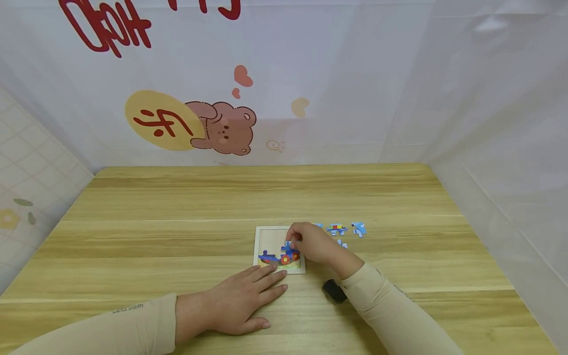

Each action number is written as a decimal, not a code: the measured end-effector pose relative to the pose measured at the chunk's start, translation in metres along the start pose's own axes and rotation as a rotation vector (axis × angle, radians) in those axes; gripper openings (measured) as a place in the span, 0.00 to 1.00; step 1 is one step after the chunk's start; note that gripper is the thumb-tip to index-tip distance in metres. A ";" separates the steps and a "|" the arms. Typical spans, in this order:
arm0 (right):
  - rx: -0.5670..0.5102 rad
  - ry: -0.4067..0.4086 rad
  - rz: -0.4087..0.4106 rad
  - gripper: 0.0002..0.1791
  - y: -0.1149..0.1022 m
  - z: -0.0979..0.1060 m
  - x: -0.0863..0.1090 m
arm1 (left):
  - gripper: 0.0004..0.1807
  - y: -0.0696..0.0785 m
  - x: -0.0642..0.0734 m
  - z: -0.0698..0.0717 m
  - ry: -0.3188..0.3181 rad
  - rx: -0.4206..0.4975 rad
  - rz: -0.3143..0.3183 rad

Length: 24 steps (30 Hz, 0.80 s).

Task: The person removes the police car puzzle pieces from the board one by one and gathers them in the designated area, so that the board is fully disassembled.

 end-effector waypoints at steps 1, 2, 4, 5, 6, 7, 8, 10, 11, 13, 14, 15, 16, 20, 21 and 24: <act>-0.001 -0.002 0.002 0.02 0.000 0.000 0.000 | 0.35 0.000 0.000 0.000 0.002 -0.002 -0.001; 0.000 -0.005 0.000 0.01 0.000 0.000 0.000 | 0.35 0.000 0.000 0.000 0.003 -0.003 -0.001; 0.004 -0.014 -0.002 0.01 0.000 0.000 0.001 | 0.35 0.000 0.000 0.000 0.002 -0.005 -0.001; 0.004 -0.019 -0.005 0.02 0.000 -0.001 0.001 | 0.35 0.000 0.000 0.000 0.001 -0.005 0.000; 0.006 -0.024 -0.005 0.02 0.000 -0.001 0.001 | 0.35 0.000 0.000 0.000 0.001 -0.006 0.001; 0.009 -0.028 -0.006 0.02 0.000 -0.001 0.001 | 0.35 0.000 0.000 0.001 0.000 -0.007 0.002; 0.012 -0.033 -0.008 0.02 0.000 -0.002 0.001 | 0.35 0.000 0.000 0.001 0.000 -0.006 0.003; 0.021 -0.041 -0.007 0.02 0.000 -0.003 0.001 | 0.35 0.000 0.000 0.001 -0.001 -0.010 0.003; 0.021 -0.042 -0.005 0.02 0.000 -0.003 0.001 | 0.35 0.000 0.000 0.001 0.000 -0.010 0.003; 0.025 -0.044 0.000 0.02 0.001 -0.003 0.000 | 0.35 0.000 0.000 0.001 -0.001 -0.010 0.004; 0.027 -0.045 0.003 0.02 0.001 -0.003 0.000 | 0.35 0.000 0.000 0.001 -0.001 -0.010 0.004; 0.027 -0.046 0.006 0.03 0.001 -0.003 0.000 | 0.35 0.000 0.000 0.002 -0.002 -0.010 0.003; 0.026 -0.046 0.007 0.03 0.001 -0.003 0.001 | 0.35 0.000 0.000 0.002 -0.002 -0.009 0.003; 0.027 -0.045 0.011 0.04 0.000 -0.002 0.002 | 0.35 0.000 0.000 0.001 -0.005 -0.005 0.004; 0.027 -0.045 0.010 0.04 -0.001 -0.001 0.002 | 0.35 0.000 0.000 0.001 -0.005 -0.005 0.003; 0.031 -0.043 0.008 0.04 -0.002 0.000 0.003 | 0.35 0.001 0.000 0.001 -0.005 -0.003 0.004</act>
Point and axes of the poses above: each hand's wrist, its own x-axis away from the middle knuckle, its own z-axis out of the back of the hand, y = z × x, the point moved 9 cm from there along -x, towards the middle knuckle, and after that the axes turned 7 degrees about y, right-handed, at the moved point
